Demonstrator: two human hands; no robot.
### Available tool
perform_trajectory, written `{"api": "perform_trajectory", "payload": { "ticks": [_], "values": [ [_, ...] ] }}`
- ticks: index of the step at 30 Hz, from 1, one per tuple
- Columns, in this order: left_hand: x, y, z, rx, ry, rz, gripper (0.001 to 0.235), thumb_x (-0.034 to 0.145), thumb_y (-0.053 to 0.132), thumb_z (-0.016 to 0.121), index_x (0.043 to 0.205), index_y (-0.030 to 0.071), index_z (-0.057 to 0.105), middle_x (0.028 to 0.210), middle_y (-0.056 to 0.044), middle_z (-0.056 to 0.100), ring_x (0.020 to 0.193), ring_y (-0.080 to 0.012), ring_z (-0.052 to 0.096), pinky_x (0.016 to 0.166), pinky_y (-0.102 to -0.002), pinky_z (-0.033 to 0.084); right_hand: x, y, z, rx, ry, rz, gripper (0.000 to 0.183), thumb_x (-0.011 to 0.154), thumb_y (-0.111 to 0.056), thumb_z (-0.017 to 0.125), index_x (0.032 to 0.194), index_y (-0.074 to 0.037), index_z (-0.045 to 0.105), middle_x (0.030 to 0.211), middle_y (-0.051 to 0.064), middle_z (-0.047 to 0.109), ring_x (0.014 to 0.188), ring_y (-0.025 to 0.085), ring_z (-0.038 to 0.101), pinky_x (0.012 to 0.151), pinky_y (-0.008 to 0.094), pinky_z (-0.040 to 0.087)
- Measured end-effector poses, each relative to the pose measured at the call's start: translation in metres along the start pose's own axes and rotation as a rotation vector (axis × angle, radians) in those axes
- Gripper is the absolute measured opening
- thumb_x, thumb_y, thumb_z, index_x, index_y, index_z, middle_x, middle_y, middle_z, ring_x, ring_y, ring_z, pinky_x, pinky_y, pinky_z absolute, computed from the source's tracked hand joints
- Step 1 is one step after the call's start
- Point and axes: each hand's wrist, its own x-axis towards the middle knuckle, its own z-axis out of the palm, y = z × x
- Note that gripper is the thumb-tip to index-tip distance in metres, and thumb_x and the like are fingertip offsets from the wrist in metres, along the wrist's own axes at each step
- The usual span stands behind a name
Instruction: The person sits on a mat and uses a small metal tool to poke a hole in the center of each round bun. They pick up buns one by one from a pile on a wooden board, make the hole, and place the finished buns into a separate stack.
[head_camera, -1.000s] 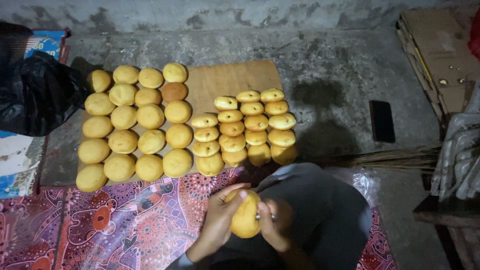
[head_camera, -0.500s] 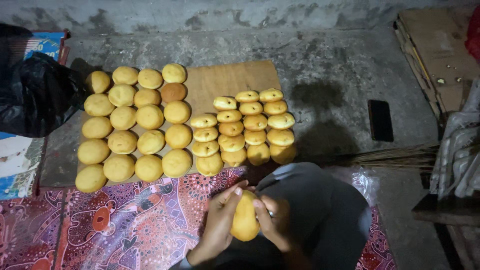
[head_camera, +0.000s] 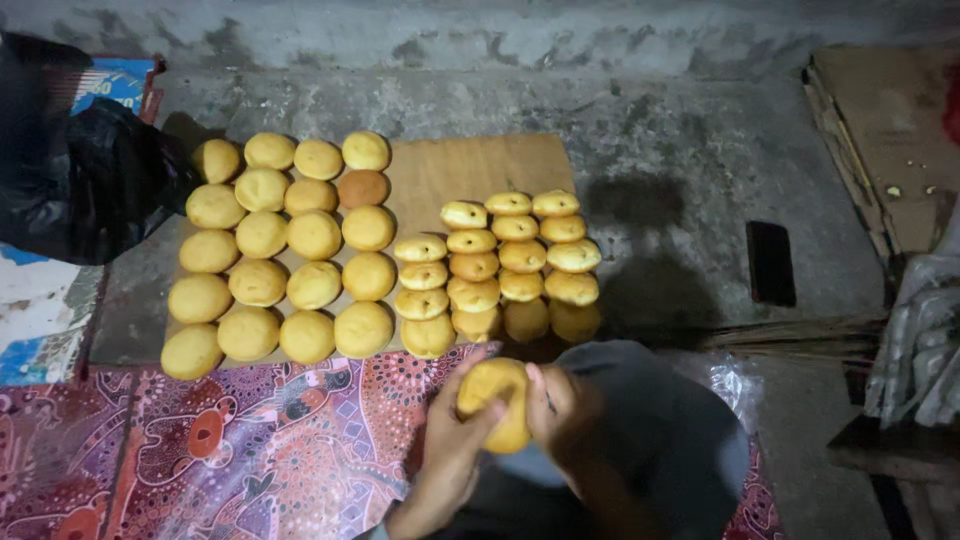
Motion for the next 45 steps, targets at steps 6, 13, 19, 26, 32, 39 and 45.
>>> {"api": "perform_trajectory", "payload": {
  "ticks": [6, 13, 19, 26, 32, 39, 45],
  "values": [
    [0.043, 0.045, -0.023, 1.017, -0.38, 0.302, 0.098, 0.058, 0.022, 0.097, 0.143, 0.01, 0.05, 0.138, -0.014, 0.055, 0.134, -0.0267, 0.052, 0.115, -0.04, 0.042, 0.054, -0.009, -0.023, 0.09, -0.235, -0.131, 0.013, 0.093, -0.015, 0.07, 0.087, -0.005, 0.066, 0.076, 0.014, 0.067, 0.066, 0.033, 0.066, 0.059, 0.04, 0.052],
    [0.186, 0.069, -0.111, 0.685, -0.307, 0.005, 0.082, 0.063, -0.003, 0.07, 0.142, 0.009, 0.052, 0.145, -0.005, 0.054, 0.137, -0.0205, 0.049, 0.113, -0.033, 0.04, 0.116, 0.054, -0.098, 0.037, -0.058, 0.225, 0.028, 0.1, -0.031, 0.067, 0.091, -0.005, 0.065, 0.078, 0.005, 0.066, 0.065, 0.012, 0.062, 0.057, 0.031, 0.05],
    [0.346, 0.052, -0.182, 1.112, -0.331, 0.04, 0.065, 0.073, -0.002, 0.066, 0.136, 0.014, 0.064, 0.135, -0.008, 0.06, 0.126, -0.0207, 0.057, 0.105, -0.034, 0.048, 0.144, 0.143, 0.016, 0.317, -0.325, 0.453, 0.018, 0.091, -0.024, 0.074, 0.095, -0.007, 0.068, 0.072, 0.002, 0.061, 0.066, 0.009, 0.055, 0.058, 0.028, 0.047],
    [0.422, -0.001, -0.228, 0.996, -0.489, -0.088, 0.068, 0.074, -0.007, 0.051, 0.138, 0.011, 0.067, 0.138, -0.011, 0.068, 0.128, -0.0208, 0.061, 0.11, -0.032, 0.045, 0.135, 0.163, 0.123, 0.409, -0.407, 0.34, 0.017, 0.092, -0.019, 0.074, 0.101, -0.008, 0.064, 0.078, 0.0, 0.066, 0.071, 0.008, 0.059, 0.062, 0.027, 0.05],
    [0.384, 0.014, -0.207, 1.101, -0.387, 0.261, 0.065, 0.074, -0.003, 0.058, 0.138, 0.007, 0.062, 0.147, -0.016, 0.059, 0.135, -0.0288, 0.057, 0.113, -0.036, 0.045, 0.123, 0.158, 0.185, 0.355, -0.444, 0.255, 0.018, 0.089, -0.01, 0.074, 0.105, -0.008, 0.067, 0.083, 0.01, 0.071, 0.071, 0.017, 0.069, 0.063, 0.032, 0.054],
    [0.345, 0.019, -0.18, 1.298, -0.048, 0.333, 0.056, 0.078, 0.014, 0.082, 0.132, 0.009, 0.067, 0.139, -0.019, 0.063, 0.127, -0.0353, 0.061, 0.107, -0.04, 0.049, 0.132, 0.148, 0.221, 0.36, -0.392, 0.06, 0.021, 0.087, -0.005, 0.074, 0.105, -0.006, 0.062, 0.093, 0.016, 0.068, 0.084, 0.034, 0.071, 0.069, 0.04, 0.055],
    [0.335, 0.012, -0.188, 1.24, 0.082, 0.445, 0.053, 0.08, 0.016, 0.084, 0.128, 0.003, 0.065, 0.137, -0.024, 0.06, 0.112, -0.0342, 0.065, 0.092, -0.04, 0.055, 0.129, 0.151, 0.23, 0.376, -0.35, 0.074, 0.022, 0.088, -0.005, 0.073, 0.107, -0.005, 0.062, 0.097, 0.017, 0.072, 0.086, 0.034, 0.073, 0.072, 0.04, 0.057]
  ]
}}
